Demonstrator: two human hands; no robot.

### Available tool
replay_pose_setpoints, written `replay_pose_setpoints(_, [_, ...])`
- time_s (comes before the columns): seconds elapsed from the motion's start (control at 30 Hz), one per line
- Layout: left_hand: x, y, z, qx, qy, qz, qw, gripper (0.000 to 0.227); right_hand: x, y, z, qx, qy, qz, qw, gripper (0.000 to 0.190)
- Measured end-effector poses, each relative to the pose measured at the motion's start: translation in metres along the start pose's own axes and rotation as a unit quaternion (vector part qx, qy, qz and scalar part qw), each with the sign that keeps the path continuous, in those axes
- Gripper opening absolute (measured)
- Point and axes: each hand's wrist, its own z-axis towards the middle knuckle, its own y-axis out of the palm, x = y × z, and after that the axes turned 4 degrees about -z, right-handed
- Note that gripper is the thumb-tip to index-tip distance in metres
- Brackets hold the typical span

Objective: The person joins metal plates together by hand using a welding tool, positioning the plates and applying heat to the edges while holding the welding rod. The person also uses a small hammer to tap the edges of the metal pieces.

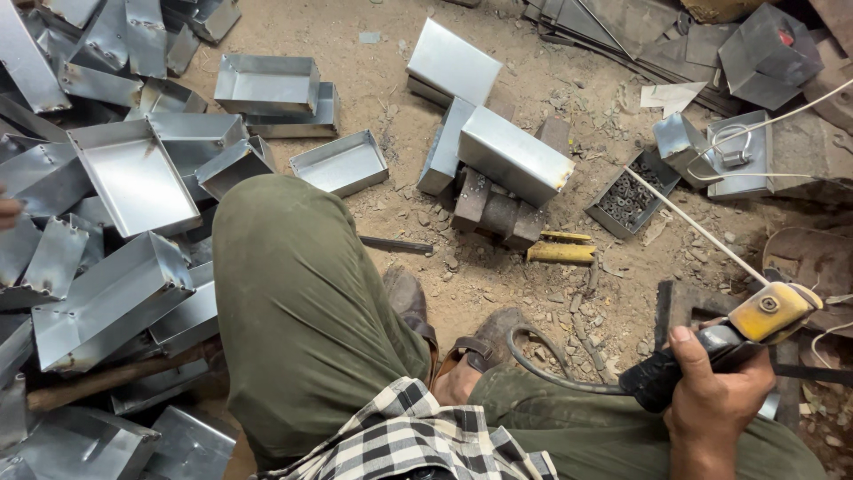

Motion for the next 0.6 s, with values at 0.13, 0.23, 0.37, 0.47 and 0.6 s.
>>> replay_pose_setpoints(0.13, [-0.005,0.011,0.008,-0.016,-0.001,0.0,1.0,0.044,0.003,-0.001,0.0,-0.003,-0.017,-0.004,1.0,0.029])
replay_pose_setpoints(0.23, [-0.007,0.017,0.016,-0.026,0.001,0.003,1.0,0.043,0.004,0.0,0.001,-0.002,-0.018,-0.009,1.0,0.03])
replay_pose_setpoints(0.37, [-0.006,0.026,0.026,-0.04,0.004,0.003,0.999,0.041,0.003,0.001,0.002,-0.004,-0.013,-0.002,1.0,0.031])
replay_pose_setpoints(0.47, [-0.008,0.028,0.033,-0.047,0.005,0.004,0.999,0.041,0.003,0.002,0.002,-0.006,-0.013,-0.012,1.0,0.031])
replay_pose_setpoints(0.6, [-0.009,0.035,0.041,-0.059,0.009,0.004,0.998,0.04,0.003,0.001,0.002,-0.008,0.003,-0.015,1.0,0.031])
